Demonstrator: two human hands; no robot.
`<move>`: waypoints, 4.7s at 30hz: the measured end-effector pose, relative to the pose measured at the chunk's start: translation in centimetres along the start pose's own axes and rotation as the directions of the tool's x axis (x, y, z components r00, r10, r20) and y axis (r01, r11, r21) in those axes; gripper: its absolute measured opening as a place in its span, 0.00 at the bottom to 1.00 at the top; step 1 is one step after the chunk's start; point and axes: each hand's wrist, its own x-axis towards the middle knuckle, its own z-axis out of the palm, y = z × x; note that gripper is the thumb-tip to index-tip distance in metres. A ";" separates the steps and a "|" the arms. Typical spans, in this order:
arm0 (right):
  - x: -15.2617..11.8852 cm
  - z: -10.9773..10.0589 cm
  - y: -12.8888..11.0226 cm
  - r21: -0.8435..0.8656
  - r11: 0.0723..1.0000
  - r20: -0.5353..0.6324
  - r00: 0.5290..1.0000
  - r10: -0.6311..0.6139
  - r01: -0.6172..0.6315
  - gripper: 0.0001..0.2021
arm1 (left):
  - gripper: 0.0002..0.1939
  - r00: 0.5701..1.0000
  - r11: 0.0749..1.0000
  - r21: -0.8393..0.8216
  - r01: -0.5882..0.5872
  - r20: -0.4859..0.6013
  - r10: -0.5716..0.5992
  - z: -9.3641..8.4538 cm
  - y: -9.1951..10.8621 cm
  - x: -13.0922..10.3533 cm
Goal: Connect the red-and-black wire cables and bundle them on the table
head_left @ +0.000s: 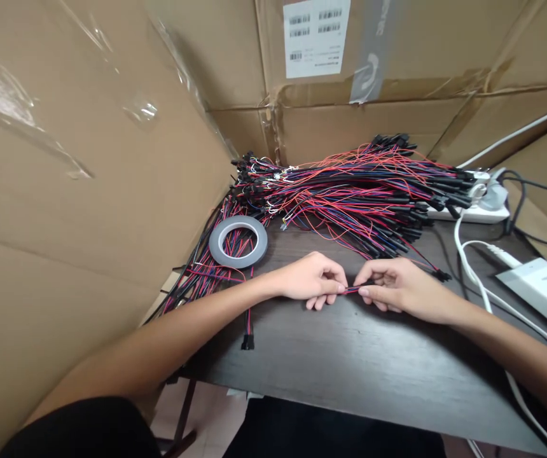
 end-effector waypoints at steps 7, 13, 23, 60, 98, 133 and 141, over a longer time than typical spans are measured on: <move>0.4 -0.2 0.2 0.080 0.994 -0.008 0.997 0.071 -0.070 0.10 | 0.05 0.999 1.000 0.004 0.013 -0.044 -0.013 0.0 0.2 0.2; 0.4 -0.5 0.6 0.172 0.984 0.007 0.999 0.046 -0.047 0.10 | 0.04 0.998 1.000 -0.011 0.008 -0.056 -0.008 0.0 0.0 0.3; 0.2 -0.8 0.6 0.280 0.958 0.007 0.998 0.059 -0.058 0.12 | 0.08 0.995 0.998 -0.061 -0.033 -0.099 0.026 0.1 -0.2 0.2; -1.0 -1.5 -1.1 0.369 0.925 -0.177 0.984 -0.025 0.090 0.15 | 0.04 0.995 0.977 -0.213 -0.006 -0.094 -0.015 0.3 2.5 -0.5; -1.1 0.6 -1.1 0.196 0.976 -0.307 0.951 -0.031 0.095 0.09 | 0.05 0.860 0.995 -0.089 0.054 -0.502 -0.091 4.4 4.0 -0.5; -1.1 1.3 0.2 0.078 0.994 -0.082 0.993 0.080 -0.074 0.15 | 0.01 0.999 0.997 -0.065 -0.030 -0.026 0.028 0.9 0.6 -1.4; -1.0 1.3 0.7 0.066 0.995 -0.073 0.994 0.084 -0.079 0.14 | 0.02 0.999 0.992 -0.125 -0.032 -0.023 0.029 0.4 0.2 -1.9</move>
